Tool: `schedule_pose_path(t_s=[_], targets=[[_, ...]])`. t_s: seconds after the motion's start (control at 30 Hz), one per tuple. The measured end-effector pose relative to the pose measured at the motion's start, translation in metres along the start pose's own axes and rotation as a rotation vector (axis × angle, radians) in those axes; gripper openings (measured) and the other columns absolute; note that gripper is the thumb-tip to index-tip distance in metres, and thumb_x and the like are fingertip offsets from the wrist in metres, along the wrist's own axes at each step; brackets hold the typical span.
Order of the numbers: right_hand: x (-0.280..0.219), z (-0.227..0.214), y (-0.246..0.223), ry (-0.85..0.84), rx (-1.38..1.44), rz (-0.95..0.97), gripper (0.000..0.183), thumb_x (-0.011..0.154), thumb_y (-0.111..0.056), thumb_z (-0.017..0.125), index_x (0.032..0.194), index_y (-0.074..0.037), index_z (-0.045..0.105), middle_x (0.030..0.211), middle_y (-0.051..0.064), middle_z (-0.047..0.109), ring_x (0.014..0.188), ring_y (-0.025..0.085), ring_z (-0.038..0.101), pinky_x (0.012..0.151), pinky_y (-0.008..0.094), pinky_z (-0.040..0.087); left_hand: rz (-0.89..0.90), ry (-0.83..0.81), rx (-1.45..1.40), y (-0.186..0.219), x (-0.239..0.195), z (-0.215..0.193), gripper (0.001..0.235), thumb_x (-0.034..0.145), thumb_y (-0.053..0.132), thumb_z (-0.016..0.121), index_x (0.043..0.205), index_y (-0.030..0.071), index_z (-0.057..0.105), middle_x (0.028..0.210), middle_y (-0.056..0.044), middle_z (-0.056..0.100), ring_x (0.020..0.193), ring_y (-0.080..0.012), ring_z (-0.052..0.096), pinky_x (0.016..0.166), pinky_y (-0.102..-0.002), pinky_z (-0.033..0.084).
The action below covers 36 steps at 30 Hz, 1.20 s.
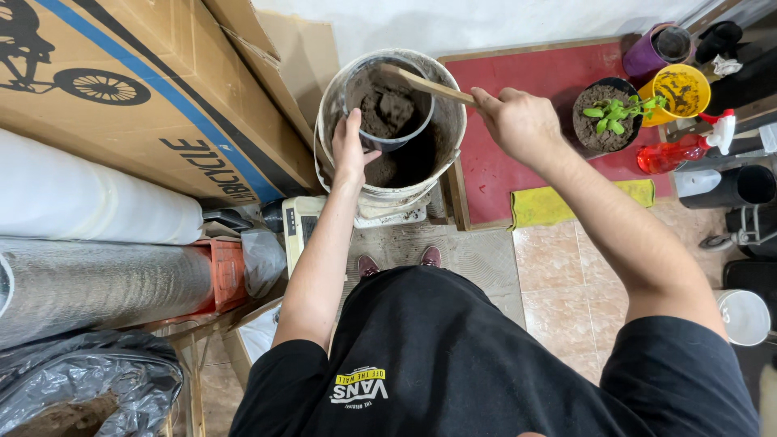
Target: The person mixes soil in a bucket using a wooden spoon and transfers portions of the soil into a smaller plastic container by hand and with the spoon.
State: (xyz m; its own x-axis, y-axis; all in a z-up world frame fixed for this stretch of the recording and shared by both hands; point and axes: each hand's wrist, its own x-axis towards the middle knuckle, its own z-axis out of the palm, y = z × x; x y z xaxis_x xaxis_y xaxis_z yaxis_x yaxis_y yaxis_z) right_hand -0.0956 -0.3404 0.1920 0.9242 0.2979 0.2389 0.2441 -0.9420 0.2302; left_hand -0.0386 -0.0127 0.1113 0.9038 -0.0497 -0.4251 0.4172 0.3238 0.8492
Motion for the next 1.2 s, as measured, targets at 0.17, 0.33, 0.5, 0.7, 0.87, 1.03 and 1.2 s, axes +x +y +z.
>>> schedule_pose_path(t_s=[0.17, 0.33, 0.5, 0.7, 0.87, 1.03, 1.2], targets=[[-0.022, 0.012, 0.001, 0.134, -0.041, -0.002, 0.040, 0.118, -0.041, 0.070, 0.157, -0.043, 0.075, 0.081, -0.004, 0.062, 0.073, 0.015, 0.074, 0.061, 0.036, 0.066, 0.057, 0.020, 0.028, -0.030, 0.014, -0.007, 0.098, 0.104, 0.048, 0.082, 0.178, 0.009, 0.033, 0.179, -0.034, 0.027, 0.156, -0.0628, 0.042, 0.106, -0.072, 0.063], [-0.037, 0.004, -0.002, 0.152, -0.034, 0.027, 0.043, 0.112, -0.043, 0.077, 0.155, -0.042, 0.076, 0.084, -0.005, 0.064, 0.076, 0.015, 0.075, 0.060, 0.036, 0.066, 0.018, -0.016, -0.226, -0.066, 0.051, -0.015, 0.088, 0.102, 0.036, 0.084, 0.176, 0.012, 0.041, 0.176, -0.035, 0.031, 0.142, -0.0668, 0.055, 0.100, -0.081, 0.061], [-0.046, -0.013, -0.007, 0.214, -0.021, 0.030, 0.042, 0.109, -0.042, 0.080, 0.151, -0.041, 0.080, 0.084, -0.005, 0.067, 0.076, 0.016, 0.077, 0.062, 0.036, 0.066, 0.053, -0.097, -0.414, -0.094, 0.084, -0.024, 0.079, 0.104, 0.024, 0.084, 0.172, 0.009, 0.046, 0.169, -0.035, 0.036, 0.137, -0.0593, 0.057, 0.105, -0.082, 0.063], [-0.048, -0.014, -0.004, 0.235, -0.033, 0.058, 0.042, 0.109, -0.041, 0.079, 0.152, -0.042, 0.080, 0.084, -0.005, 0.066, 0.077, 0.016, 0.077, 0.062, 0.036, 0.066, 0.151, -0.067, -0.333, -0.096, 0.087, -0.013, 0.078, 0.100, 0.028, 0.088, 0.167, 0.006, 0.054, 0.143, -0.017, 0.038, 0.115, -0.0268, 0.035, 0.103, -0.078, 0.066], [-0.051, -0.016, -0.009, 0.243, -0.041, 0.070, 0.039, 0.109, -0.041, 0.080, 0.148, -0.040, 0.082, 0.085, -0.005, 0.069, 0.076, 0.017, 0.078, 0.062, 0.035, 0.065, 0.129, -0.095, -0.302, -0.105, 0.090, -0.019, 0.088, 0.104, 0.028, 0.087, 0.174, 0.003, 0.040, 0.169, -0.036, 0.030, 0.148, -0.0535, 0.045, 0.112, -0.079, 0.056], [-0.048, -0.013, -0.010, 0.237, -0.038, 0.080, 0.037, 0.110, -0.040, 0.080, 0.147, -0.040, 0.082, 0.086, -0.006, 0.070, 0.077, 0.016, 0.079, 0.062, 0.035, 0.065, 0.112, -0.105, -0.266, -0.079, 0.073, -0.017, 0.092, 0.104, 0.027, 0.086, 0.176, 0.001, 0.035, 0.172, -0.037, 0.030, 0.156, -0.0604, 0.040, 0.112, -0.078, 0.056], [-0.041, -0.019, -0.021, 0.223, 0.004, 0.107, 0.037, 0.109, -0.038, 0.081, 0.146, -0.038, 0.083, 0.083, -0.004, 0.070, 0.076, 0.020, 0.079, 0.062, 0.039, 0.066, 0.049, -0.117, -0.190, -0.062, 0.066, -0.015, 0.094, 0.103, 0.032, 0.085, 0.177, 0.005, 0.034, 0.175, -0.036, 0.030, 0.155, -0.0613, 0.044, 0.111, -0.073, 0.060]])
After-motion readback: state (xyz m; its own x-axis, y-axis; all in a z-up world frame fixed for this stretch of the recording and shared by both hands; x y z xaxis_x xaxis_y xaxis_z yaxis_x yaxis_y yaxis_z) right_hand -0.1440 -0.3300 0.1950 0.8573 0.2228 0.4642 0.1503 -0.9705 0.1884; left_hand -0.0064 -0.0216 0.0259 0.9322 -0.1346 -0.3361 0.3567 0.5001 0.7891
